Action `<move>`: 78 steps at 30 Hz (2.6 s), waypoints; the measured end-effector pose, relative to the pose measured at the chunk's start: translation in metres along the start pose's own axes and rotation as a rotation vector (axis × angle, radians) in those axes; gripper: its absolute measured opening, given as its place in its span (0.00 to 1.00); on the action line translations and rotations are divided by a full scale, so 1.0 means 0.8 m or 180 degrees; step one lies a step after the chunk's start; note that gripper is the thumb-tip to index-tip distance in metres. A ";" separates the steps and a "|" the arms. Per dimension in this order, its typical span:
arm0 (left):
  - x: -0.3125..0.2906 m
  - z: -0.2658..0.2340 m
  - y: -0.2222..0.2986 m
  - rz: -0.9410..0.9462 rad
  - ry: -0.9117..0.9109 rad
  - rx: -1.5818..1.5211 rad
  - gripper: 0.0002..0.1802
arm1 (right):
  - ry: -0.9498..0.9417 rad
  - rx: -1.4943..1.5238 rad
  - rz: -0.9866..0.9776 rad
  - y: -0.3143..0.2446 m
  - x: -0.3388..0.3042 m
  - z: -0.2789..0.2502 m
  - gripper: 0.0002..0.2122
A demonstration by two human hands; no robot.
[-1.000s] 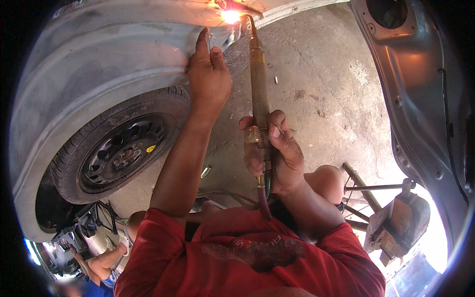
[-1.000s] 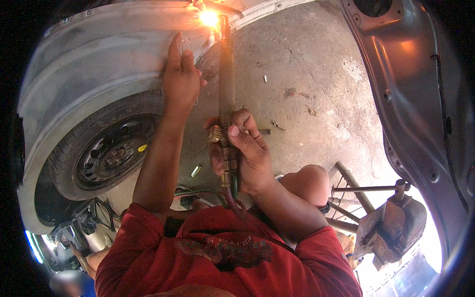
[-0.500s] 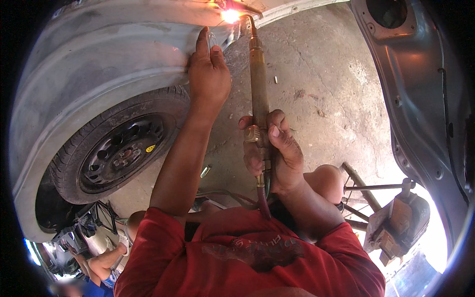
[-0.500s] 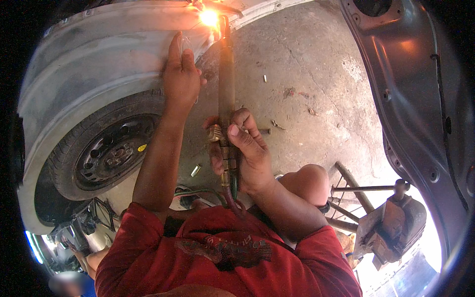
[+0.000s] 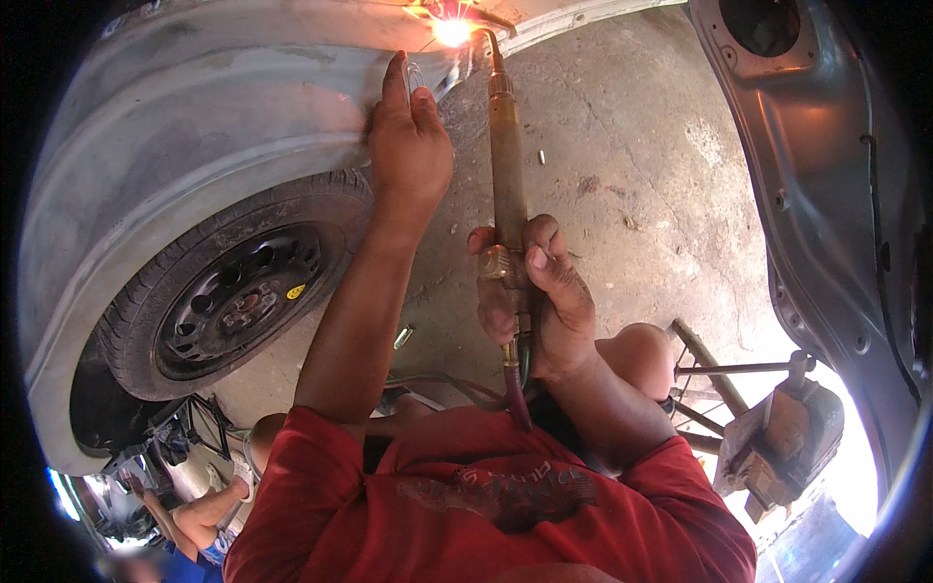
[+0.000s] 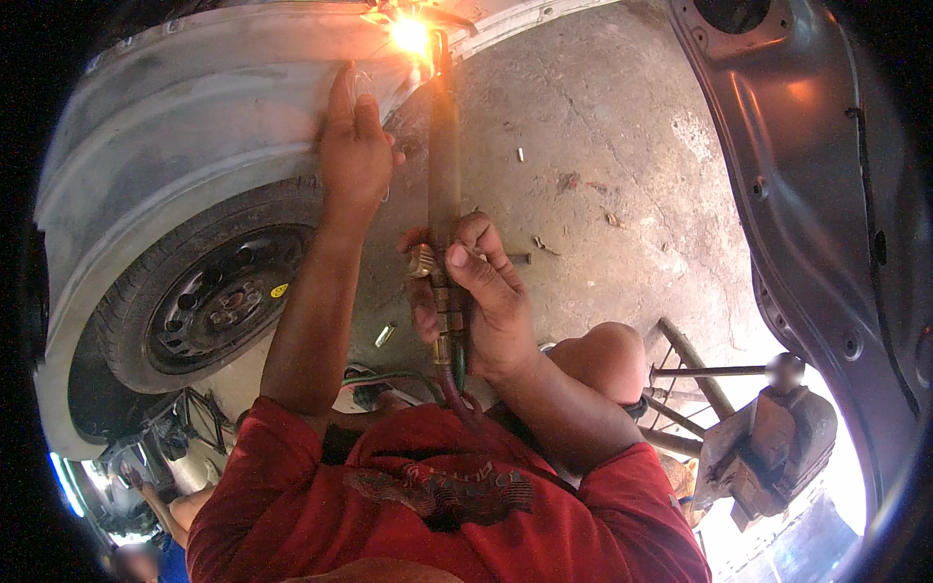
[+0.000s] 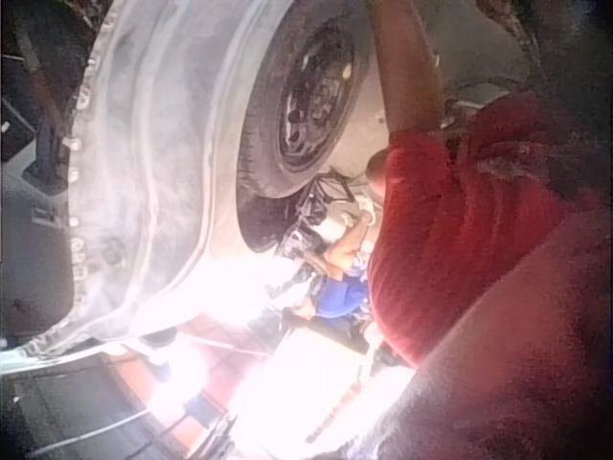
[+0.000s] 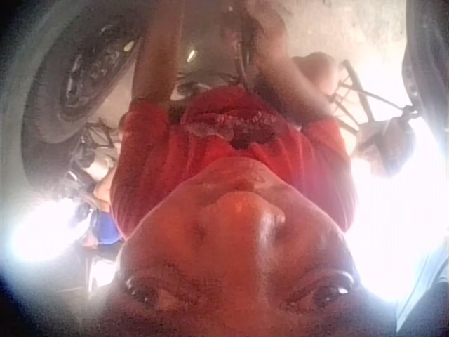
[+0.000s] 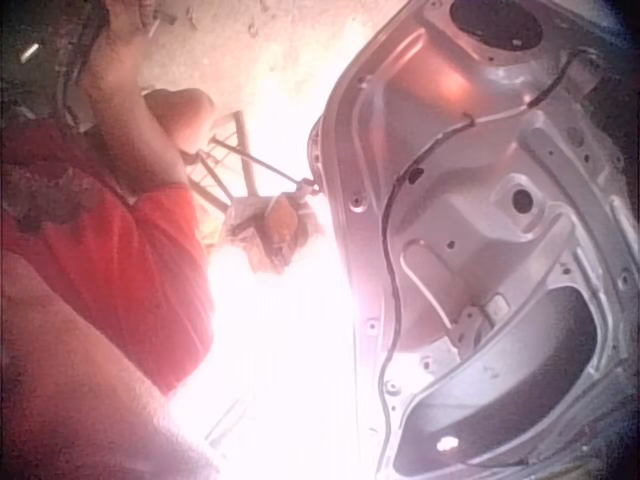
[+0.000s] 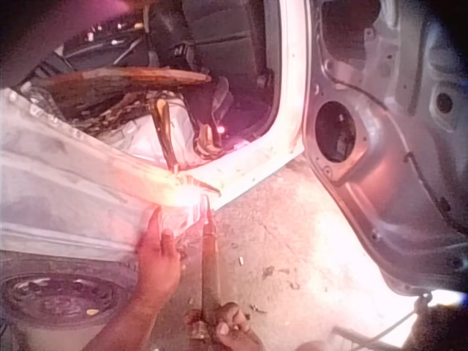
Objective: The person welds the inner wheel arch area of a car using a handheld welding torch and filler rod. They repeatedly apply weld beads along the seam, pause to inspect, and adjust the panel alignment.
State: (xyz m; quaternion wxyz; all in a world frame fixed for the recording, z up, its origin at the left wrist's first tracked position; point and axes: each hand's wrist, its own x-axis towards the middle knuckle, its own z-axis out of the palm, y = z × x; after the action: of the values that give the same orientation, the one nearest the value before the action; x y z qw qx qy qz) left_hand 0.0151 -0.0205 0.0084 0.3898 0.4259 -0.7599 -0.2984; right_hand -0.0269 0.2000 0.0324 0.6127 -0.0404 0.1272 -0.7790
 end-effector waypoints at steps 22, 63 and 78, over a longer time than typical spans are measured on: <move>0.000 -0.003 0.011 -0.0163 -0.0048 0.0175 0.28 | -0.0035 -0.0025 -0.0042 0.001 0.003 0.000 0.07; -0.025 -0.023 0.007 -0.1883 -0.1496 -0.1325 0.18 | 0.1160 -0.0902 -0.0035 -0.013 -0.028 0.009 0.05; -0.045 -0.043 0.017 -0.0582 -0.0995 -0.0446 0.42 | 0.1099 -0.1126 0.0115 -0.016 -0.030 0.006 0.12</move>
State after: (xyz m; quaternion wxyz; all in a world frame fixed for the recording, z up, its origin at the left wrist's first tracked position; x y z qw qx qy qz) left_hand 0.0508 0.0136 0.0249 0.2670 0.4134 -0.7467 -0.4474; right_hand -0.0320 0.2250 0.0422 0.5792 -0.0110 0.3650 -0.7288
